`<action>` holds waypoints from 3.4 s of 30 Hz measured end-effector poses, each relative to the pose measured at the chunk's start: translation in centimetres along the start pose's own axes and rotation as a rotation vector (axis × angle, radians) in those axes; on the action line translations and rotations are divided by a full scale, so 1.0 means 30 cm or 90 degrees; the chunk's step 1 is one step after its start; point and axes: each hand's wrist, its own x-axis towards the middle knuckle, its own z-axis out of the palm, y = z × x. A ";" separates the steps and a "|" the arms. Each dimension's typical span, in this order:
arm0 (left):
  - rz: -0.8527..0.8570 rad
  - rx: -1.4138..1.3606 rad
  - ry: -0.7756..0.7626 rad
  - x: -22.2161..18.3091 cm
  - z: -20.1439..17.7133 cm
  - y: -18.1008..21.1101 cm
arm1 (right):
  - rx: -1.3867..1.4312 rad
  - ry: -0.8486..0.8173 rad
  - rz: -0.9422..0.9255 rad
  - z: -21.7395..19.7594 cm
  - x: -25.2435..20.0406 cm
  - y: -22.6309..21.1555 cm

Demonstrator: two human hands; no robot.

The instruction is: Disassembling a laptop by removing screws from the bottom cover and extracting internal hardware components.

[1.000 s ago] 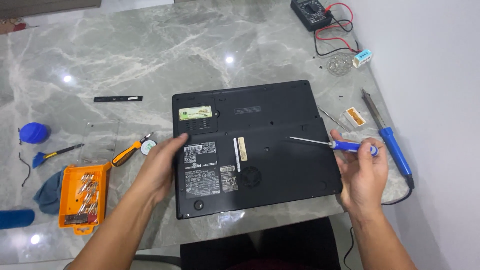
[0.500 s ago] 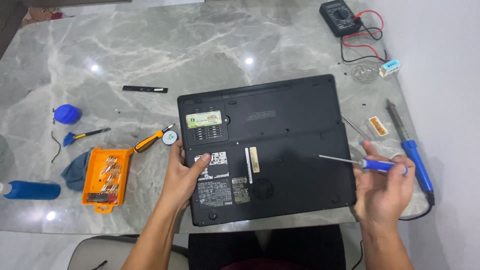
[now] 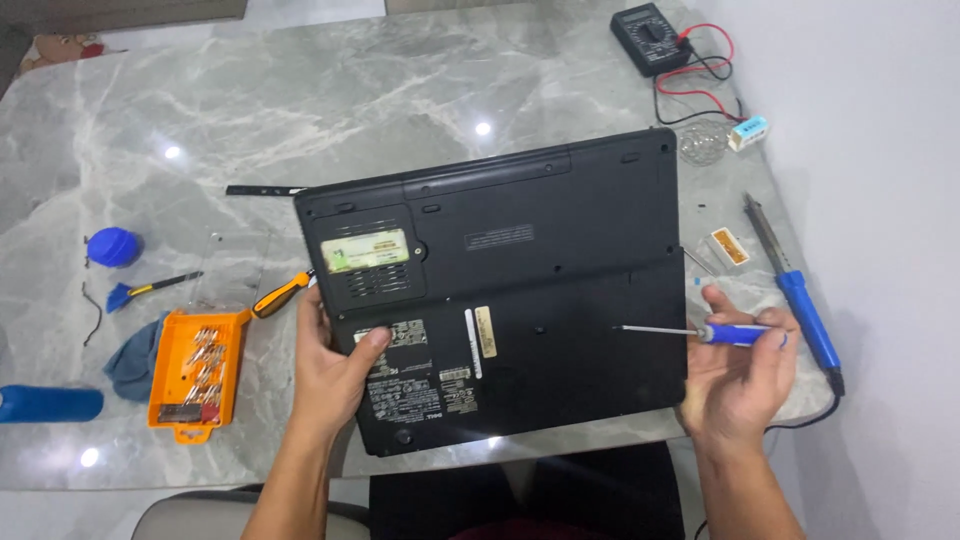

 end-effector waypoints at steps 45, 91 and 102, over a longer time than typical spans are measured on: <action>-0.149 0.498 -0.099 0.033 0.035 -0.003 | -0.274 -0.037 0.130 0.049 0.040 -0.075; 0.163 0.632 -0.315 0.039 0.132 0.132 | -0.861 -0.741 -0.439 0.721 0.113 0.007; 0.164 0.636 -0.319 0.038 0.131 0.128 | -0.750 -0.777 -0.454 0.703 0.126 0.022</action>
